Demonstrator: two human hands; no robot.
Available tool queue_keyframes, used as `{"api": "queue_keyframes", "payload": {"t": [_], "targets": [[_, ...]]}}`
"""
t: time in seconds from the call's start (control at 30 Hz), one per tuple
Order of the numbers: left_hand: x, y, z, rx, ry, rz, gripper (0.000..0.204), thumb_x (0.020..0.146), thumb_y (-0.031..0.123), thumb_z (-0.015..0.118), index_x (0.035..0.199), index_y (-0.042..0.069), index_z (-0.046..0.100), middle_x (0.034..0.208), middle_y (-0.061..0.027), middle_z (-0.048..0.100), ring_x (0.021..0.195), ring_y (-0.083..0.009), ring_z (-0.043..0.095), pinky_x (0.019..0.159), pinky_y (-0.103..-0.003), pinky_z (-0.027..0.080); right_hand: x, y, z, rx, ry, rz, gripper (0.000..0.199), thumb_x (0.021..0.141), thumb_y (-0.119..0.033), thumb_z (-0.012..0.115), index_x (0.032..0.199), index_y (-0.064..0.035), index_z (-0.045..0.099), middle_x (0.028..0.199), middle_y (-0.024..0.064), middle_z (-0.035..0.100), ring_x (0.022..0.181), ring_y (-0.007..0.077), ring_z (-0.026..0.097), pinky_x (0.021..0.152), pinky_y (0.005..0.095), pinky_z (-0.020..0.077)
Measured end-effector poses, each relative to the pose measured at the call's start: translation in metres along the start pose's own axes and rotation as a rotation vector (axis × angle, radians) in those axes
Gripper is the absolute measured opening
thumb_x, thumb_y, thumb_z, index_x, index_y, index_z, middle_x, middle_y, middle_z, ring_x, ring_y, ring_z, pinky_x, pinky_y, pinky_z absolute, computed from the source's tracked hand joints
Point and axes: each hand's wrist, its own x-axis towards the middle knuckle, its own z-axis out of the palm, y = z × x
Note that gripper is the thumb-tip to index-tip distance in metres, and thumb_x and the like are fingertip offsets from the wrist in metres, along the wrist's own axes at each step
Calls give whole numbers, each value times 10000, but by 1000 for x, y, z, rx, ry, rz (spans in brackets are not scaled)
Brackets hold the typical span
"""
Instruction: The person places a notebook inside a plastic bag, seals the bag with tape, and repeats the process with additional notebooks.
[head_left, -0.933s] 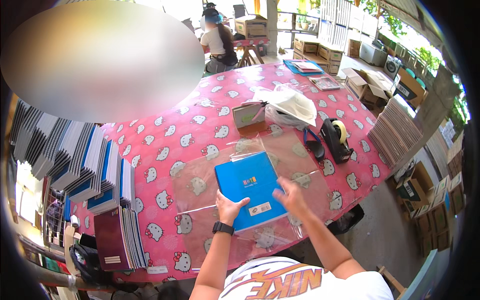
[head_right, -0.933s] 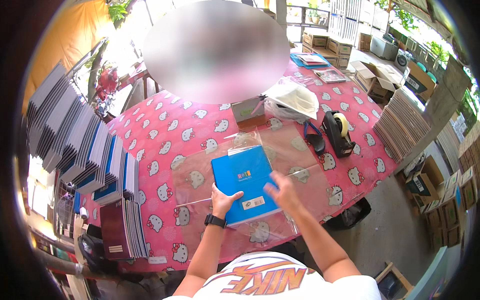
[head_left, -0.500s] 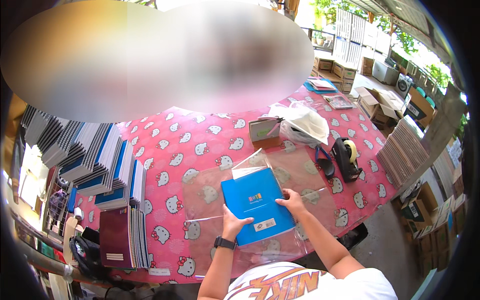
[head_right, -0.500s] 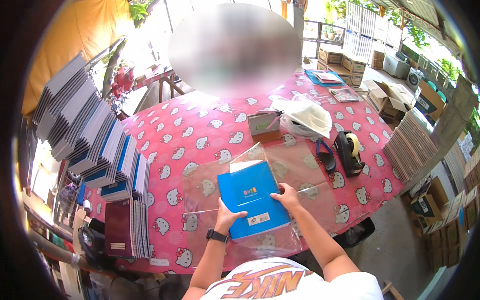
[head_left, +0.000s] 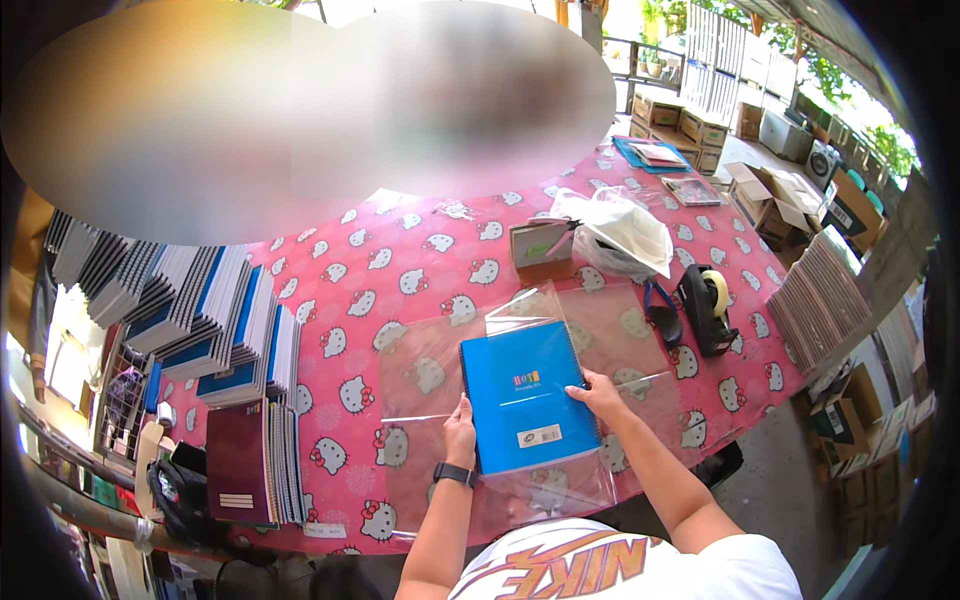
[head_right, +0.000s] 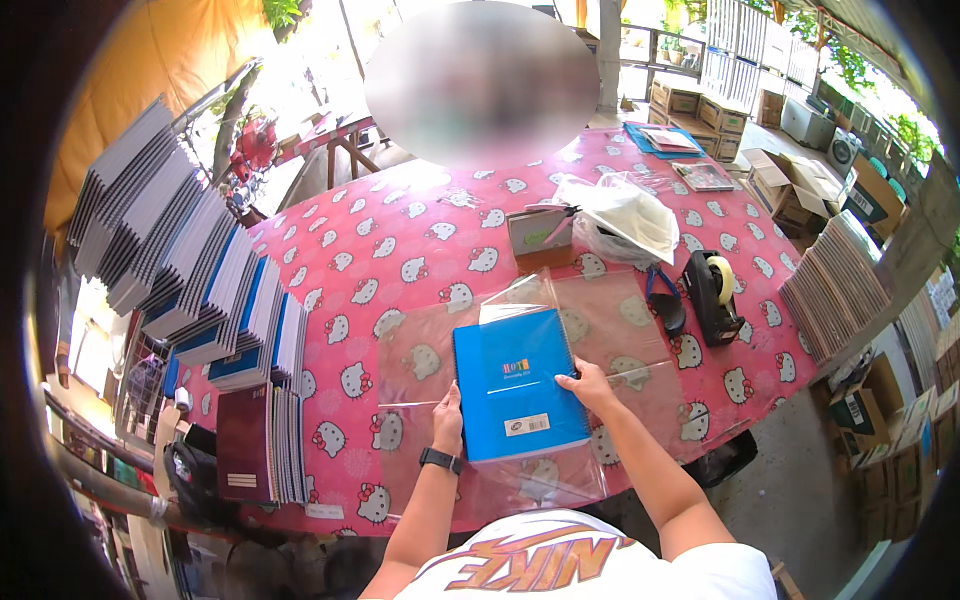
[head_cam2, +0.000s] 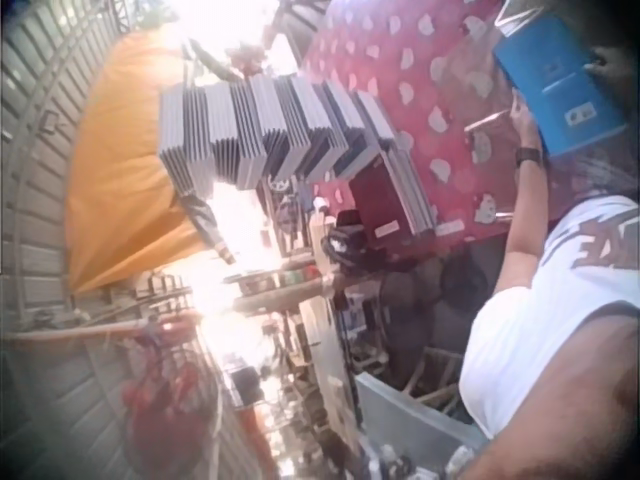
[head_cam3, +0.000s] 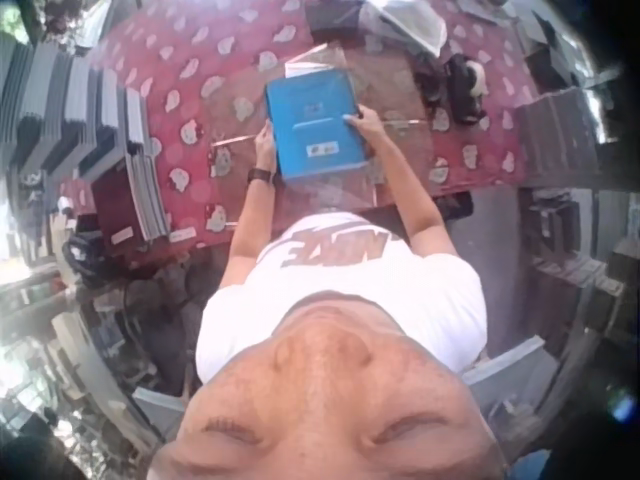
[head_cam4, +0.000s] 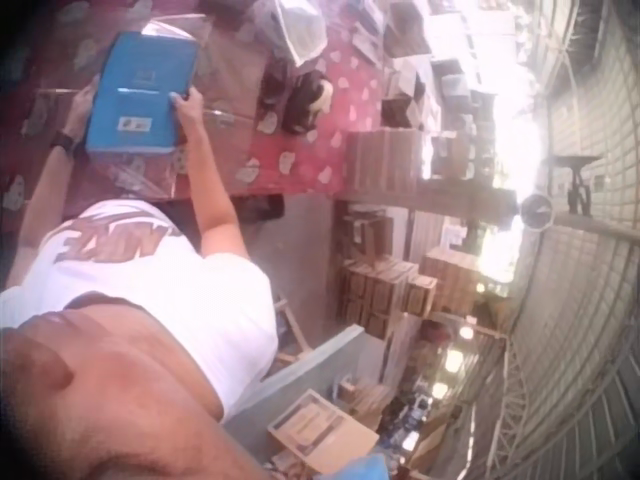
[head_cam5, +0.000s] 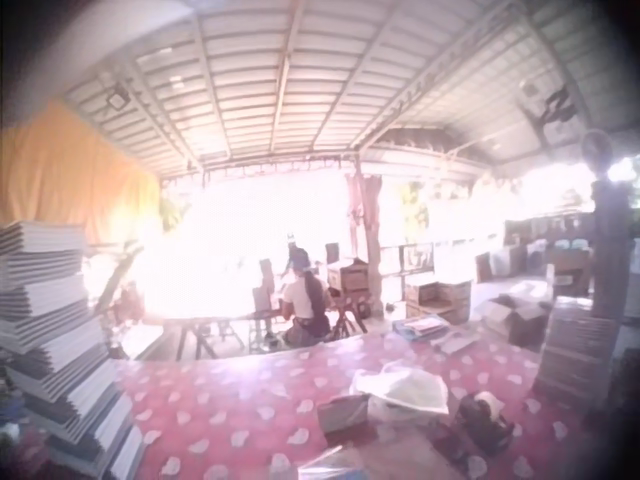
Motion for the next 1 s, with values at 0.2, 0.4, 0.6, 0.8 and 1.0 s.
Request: {"api": "queue_keyframes", "payload": {"t": [0.2, 0.4, 0.6, 0.8, 1.0], "targets": [[1, -5, -2, -42, -49, 50, 430, 952, 246, 418, 1270, -42, 416, 1145, -90, 561, 963, -130, 549, 819, -242, 460, -1, 9, 0, -207, 82, -176, 506, 780, -112, 619, 1231, 49, 456, 1040, 149, 611, 898, 215, 595, 799, 289, 470], [10, -24, -12, 81, -5, 126, 448, 948, 264, 428, 1265, -51, 418, 1113, -82, 577, 936, -122, 553, 795, -234, 465, -22, 3, 36, -1256, 339, -383, 645, 861, -315, 469, 1346, 55, 259, 1407, 232, 243, 1317, 325, 229, 1017, 481, 266], [8, -25, -10, 246, 83, 238, 516, 911, 353, 485, 1251, -33, 451, 1100, -107, 611, 855, -151, 578, 744, -237, 458, -19, 3, 30, -1130, 121, -442, 679, 885, -414, 397, 1363, 35, 221, 1451, 189, 151, 1362, 298, 94, 1039, 511, 209], [17, 29, -81, 1433, 776, 771, 406, 822, 357, 554, 1110, 77, 613, 1261, -156, 484, 1137, -339, 418, 922, -454, 338, -14, 2, 30, -1151, 145, -465, 684, 889, -429, 384, 1365, 33, 216, 1450, 190, 150, 1362, 294, 90, 1041, 510, 208], [28, 34, -116, 1568, 499, 574, 419, 771, 305, 626, 1143, 116, 583, 1294, -89, 465, 1201, -308, 359, 915, -484, 328, -16, 5, 25, -1164, 133, -423, 691, 888, -443, 380, 1362, 35, 225, 1453, 187, 147, 1363, 293, 86, 1034, 524, 213]]}}
